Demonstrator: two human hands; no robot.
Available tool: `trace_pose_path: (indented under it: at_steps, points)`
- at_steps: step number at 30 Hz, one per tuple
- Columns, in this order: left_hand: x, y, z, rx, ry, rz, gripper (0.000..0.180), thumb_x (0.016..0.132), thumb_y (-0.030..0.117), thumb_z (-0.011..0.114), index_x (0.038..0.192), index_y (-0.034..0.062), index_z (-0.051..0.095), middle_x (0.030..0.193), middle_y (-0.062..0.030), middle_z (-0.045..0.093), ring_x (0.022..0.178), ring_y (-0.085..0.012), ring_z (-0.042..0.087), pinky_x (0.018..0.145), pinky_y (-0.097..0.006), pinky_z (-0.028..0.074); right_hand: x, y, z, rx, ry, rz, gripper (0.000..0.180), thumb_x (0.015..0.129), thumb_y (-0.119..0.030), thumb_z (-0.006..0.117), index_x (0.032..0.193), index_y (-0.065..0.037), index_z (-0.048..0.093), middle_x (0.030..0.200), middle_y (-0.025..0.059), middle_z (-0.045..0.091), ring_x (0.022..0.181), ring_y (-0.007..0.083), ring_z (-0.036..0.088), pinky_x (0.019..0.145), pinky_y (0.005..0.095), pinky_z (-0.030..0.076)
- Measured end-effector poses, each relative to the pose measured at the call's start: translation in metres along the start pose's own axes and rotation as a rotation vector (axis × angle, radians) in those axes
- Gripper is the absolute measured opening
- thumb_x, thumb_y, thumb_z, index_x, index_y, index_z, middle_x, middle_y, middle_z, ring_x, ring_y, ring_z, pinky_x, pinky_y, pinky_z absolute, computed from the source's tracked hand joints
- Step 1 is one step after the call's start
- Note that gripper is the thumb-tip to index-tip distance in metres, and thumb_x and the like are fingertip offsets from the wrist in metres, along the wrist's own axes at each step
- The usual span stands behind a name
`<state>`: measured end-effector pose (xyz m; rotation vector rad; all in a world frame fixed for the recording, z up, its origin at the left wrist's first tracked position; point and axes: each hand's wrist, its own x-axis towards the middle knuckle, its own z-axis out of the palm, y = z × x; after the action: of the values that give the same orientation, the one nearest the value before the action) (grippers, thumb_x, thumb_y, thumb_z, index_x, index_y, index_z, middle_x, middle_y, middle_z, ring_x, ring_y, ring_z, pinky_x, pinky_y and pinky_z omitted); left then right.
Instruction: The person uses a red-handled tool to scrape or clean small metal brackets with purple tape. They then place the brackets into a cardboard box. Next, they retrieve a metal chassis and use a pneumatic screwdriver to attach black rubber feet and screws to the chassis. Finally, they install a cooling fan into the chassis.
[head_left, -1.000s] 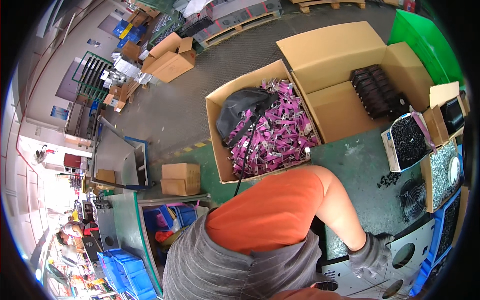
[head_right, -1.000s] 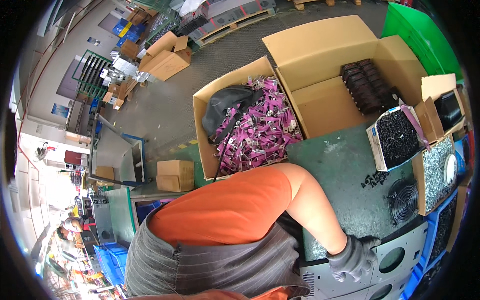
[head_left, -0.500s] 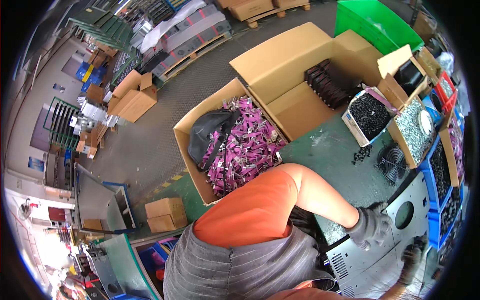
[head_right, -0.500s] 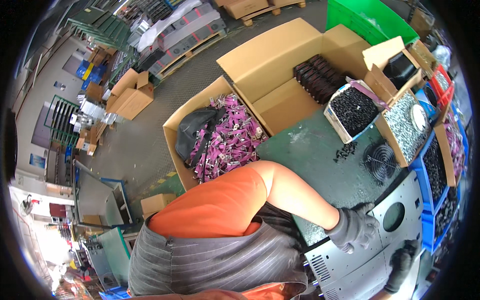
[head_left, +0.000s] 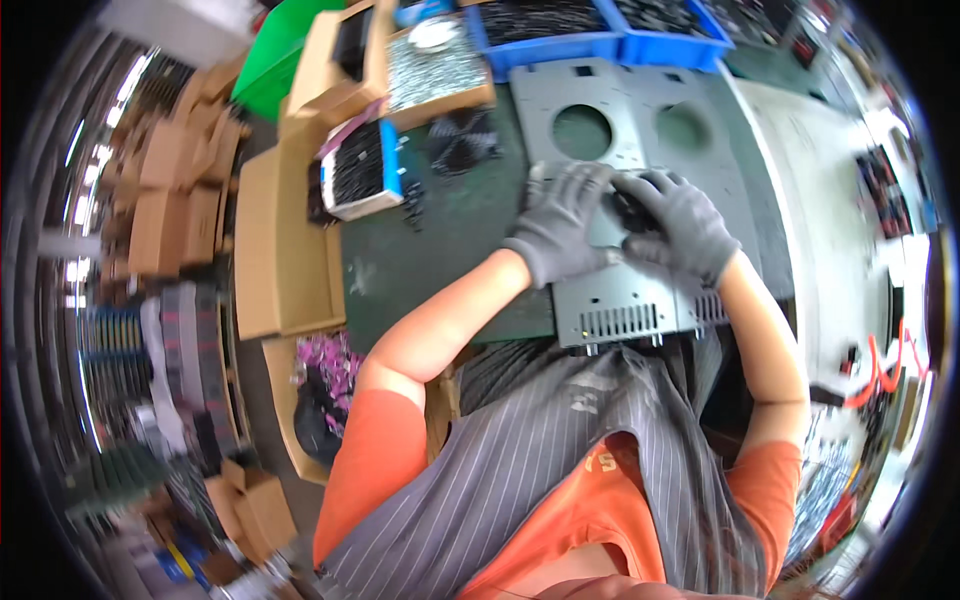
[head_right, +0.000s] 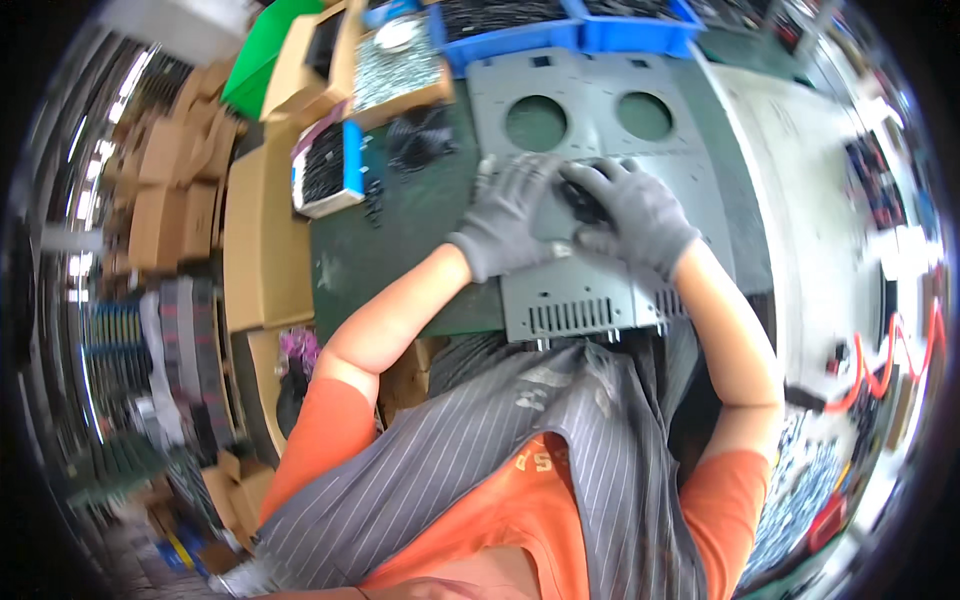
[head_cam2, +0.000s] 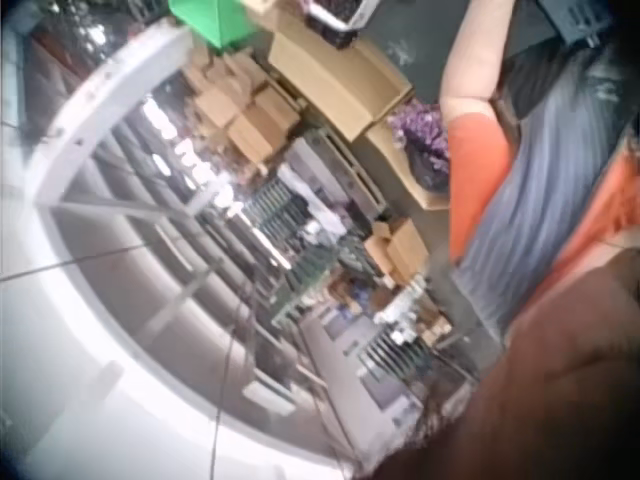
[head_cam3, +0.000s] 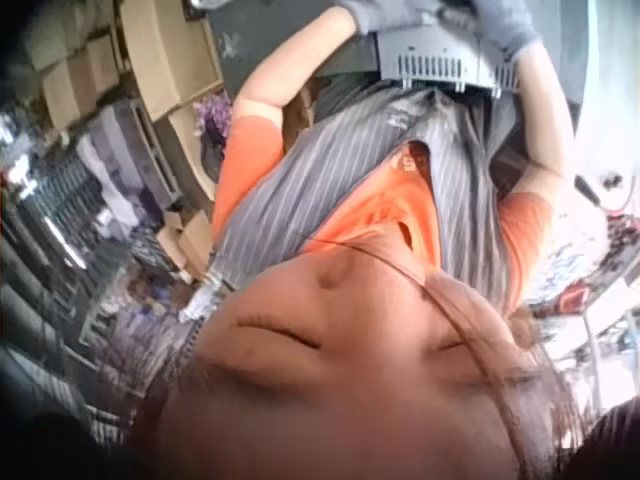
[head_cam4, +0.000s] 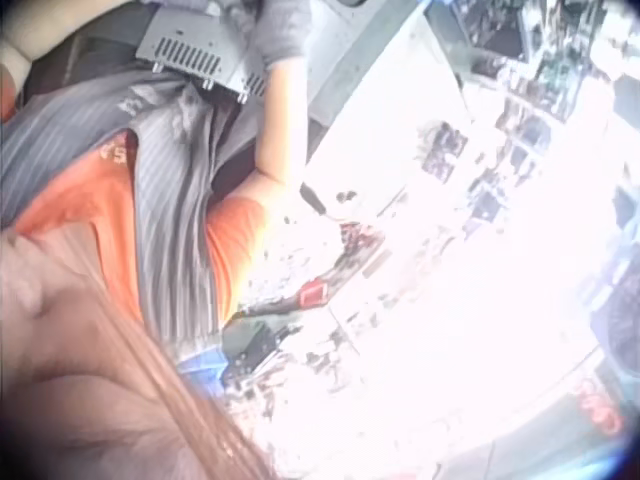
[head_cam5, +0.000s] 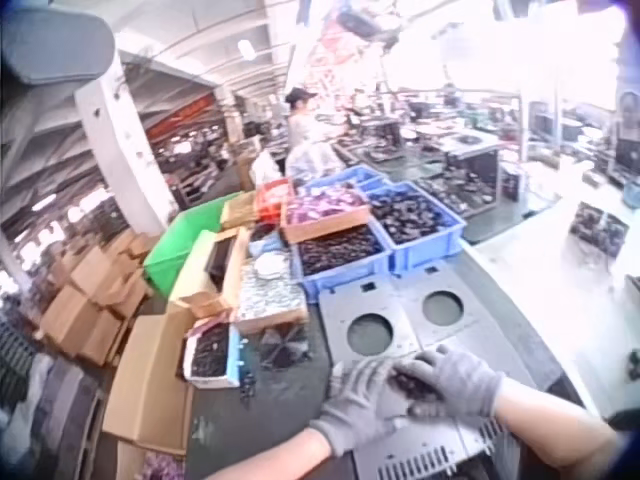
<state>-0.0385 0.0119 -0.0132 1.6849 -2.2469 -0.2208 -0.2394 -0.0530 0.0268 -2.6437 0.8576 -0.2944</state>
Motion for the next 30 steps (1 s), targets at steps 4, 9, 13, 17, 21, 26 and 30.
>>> trace_pose_path:
  at_steps: [4,9,13,17,21,26,30]
  points:
    - [0.025,0.006,0.008,-0.06,-0.037,0.165,0.097,0.067,0.058,0.067,0.142,0.0104,0.029,0.138,-0.0131,0.04,0.135,-0.0299,0.029,0.113,-0.049,0.012,-0.032,0.007,-0.004,-0.026,0.072,0.099,0.073,0.071,-0.04,0.07,0.133,-0.012,0.043,0.116,0.0165,0.053,0.101,0.0379,0.051,0.085,0.0461,0.046]
    - [0.042,0.012,0.011,-0.054,-0.033,0.253,0.067,0.07,0.045,0.069,0.128,0.0168,0.05,0.122,-0.0087,0.052,0.123,-0.0289,0.041,0.108,-0.046,0.026,-0.058,0.018,0.013,-0.097,0.247,0.258,0.064,0.076,-0.044,0.063,0.128,-0.009,0.048,0.109,0.0161,0.054,0.1,0.036,0.051,0.082,0.0458,0.046]
    - [0.034,0.015,0.01,-0.071,0.074,0.257,0.044,0.071,0.036,0.07,0.107,0.0142,0.06,0.11,-0.0058,0.056,0.112,-0.0282,0.049,0.098,-0.044,0.037,-0.071,0.008,0.018,-0.153,0.34,0.327,0.055,0.078,-0.041,0.062,0.121,-0.009,0.053,0.108,0.015,0.055,0.097,0.0343,0.053,0.08,0.0446,0.047]
    - [0.022,0.016,0.006,-0.058,0.1,0.158,0.039,0.069,0.032,0.072,0.101,0.0137,0.061,0.11,-0.0065,0.056,0.108,-0.0284,0.051,0.094,-0.044,0.04,-0.08,0.001,0.022,-0.133,0.408,0.383,0.045,0.079,-0.039,0.063,0.112,-0.01,0.057,0.099,0.0128,0.057,0.091,0.0329,0.055,0.076,0.043,0.048]
    - [0.015,0.016,0.005,-0.079,0.151,0.147,0.043,0.069,0.028,0.071,0.108,0.0146,0.061,0.116,-0.0084,0.055,0.116,-0.0301,0.047,0.097,-0.043,0.039,-0.09,-0.005,0.024,-0.059,0.368,0.459,0.025,0.083,-0.031,0.061,0.1,-0.013,0.062,0.087,0.0095,0.059,0.085,0.0305,0.057,0.071,0.0413,0.048]
    - [0.019,0.009,0.012,-0.044,0.113,0.313,0.042,0.072,0.029,0.069,0.113,0.0197,0.062,0.124,-0.0069,0.053,0.123,-0.0312,0.042,0.101,-0.046,0.034,-0.082,-0.002,0.025,-0.037,0.381,0.468,0.024,0.083,-0.029,0.062,0.099,-0.012,0.061,0.087,0.0104,0.06,0.085,0.0313,0.058,0.072,0.0408,0.048]
    - [0.022,0.012,0.008,-0.064,0.141,0.277,0.035,0.074,0.033,0.068,0.107,0.0226,0.066,0.126,-0.0046,0.052,0.126,-0.0327,0.038,0.103,-0.05,0.028,-0.072,0.009,0.027,0.218,0.503,0.544,0.028,0.082,-0.027,0.065,0.1,-0.007,0.058,0.087,0.0127,0.063,0.083,0.0327,0.06,0.072,0.0414,0.047]
